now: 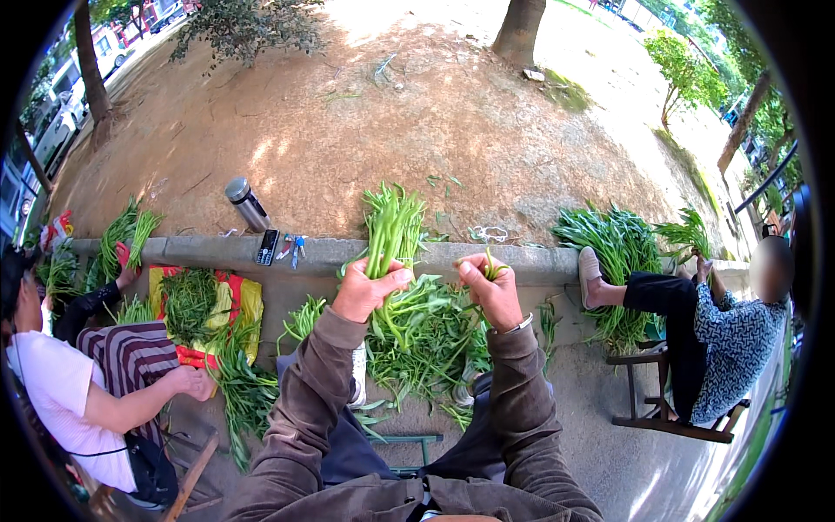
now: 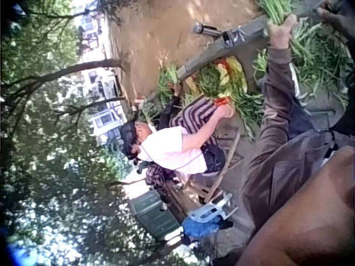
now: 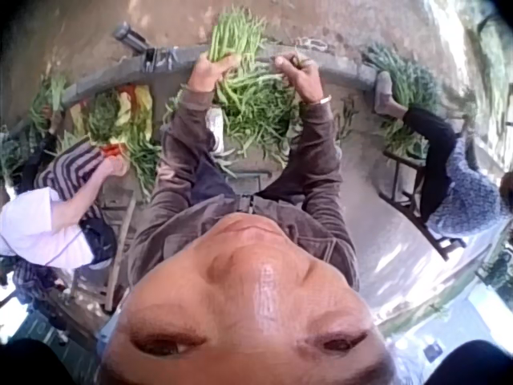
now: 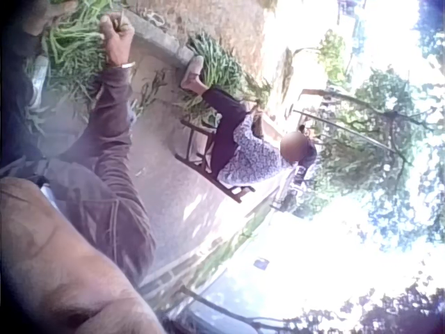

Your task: The person picks through bunches of leafy greens by hand, separating individual stems and organizing them while sitting at a bench.

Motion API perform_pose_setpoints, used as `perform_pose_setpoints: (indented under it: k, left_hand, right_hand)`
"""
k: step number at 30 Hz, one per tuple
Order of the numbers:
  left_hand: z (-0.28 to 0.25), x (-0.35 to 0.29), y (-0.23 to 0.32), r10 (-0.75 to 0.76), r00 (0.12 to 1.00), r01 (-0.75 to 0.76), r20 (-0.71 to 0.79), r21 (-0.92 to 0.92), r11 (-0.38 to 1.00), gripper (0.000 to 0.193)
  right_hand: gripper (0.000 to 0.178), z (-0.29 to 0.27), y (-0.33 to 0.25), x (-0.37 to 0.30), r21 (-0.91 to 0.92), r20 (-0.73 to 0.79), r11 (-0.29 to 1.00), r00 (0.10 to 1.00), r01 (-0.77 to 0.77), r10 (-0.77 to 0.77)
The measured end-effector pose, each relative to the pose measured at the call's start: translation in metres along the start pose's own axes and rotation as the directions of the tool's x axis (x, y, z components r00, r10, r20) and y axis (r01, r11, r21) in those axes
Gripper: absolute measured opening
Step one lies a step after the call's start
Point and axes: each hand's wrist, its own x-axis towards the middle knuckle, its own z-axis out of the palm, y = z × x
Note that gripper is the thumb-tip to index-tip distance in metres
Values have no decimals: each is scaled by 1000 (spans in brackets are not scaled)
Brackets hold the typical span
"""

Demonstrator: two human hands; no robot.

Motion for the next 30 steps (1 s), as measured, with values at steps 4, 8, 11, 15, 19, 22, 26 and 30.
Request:
perform_pose_setpoints:
  k: [4, 8, 11, 15, 19, 22, 26, 30]
  left_hand:
    - [-8, 4, -4, 53, 995, -56, -88, -31, 998, 12]
    - [-6, 1, 1, 46, 998, -44, -41, 53, 998, 13]
    - [-1, 1, -1, -1, 999, -7, 51, 162, 987, 14]
    - [8, -2, -4, -8, 987, -4, 162, 74, 997, 16]
    - [9, -5, 1, -99, 968, 70, 229, 131, 989, 26]
    - [7, -2, -2, -99, 974, 48, 205, 240, 970, 23]
    - [5, 0, 0, -130, 956, 74, 263, 213, 974, 26]
    - [6, 0, -3, -127, 951, 80, 283, 172, 982, 27]
  right_hand:
    - [15, 1, 9, -7, -116, 311, 991, 950, 60, -21]
    - [26, 13, 14, -10, -273, 286, 947, 954, 170, -89]
    - [32, 21, 16, -8, -260, 208, 927, 953, 270, -219]
    - [39, 33, 18, -7, -195, 279, 890, 893, 411, -352]
    - [35, 33, 14, -8, -278, 334, 829, 858, 486, -391]
    - [25, 28, 20, -5, -301, 259, 847, 893, 438, -369]
    - [15, 15, 26, 4, -242, 79, 918, 949, 314, -304]
    - [19, 11, 20, 11, 48, -88, 986, 984, 159, -155]
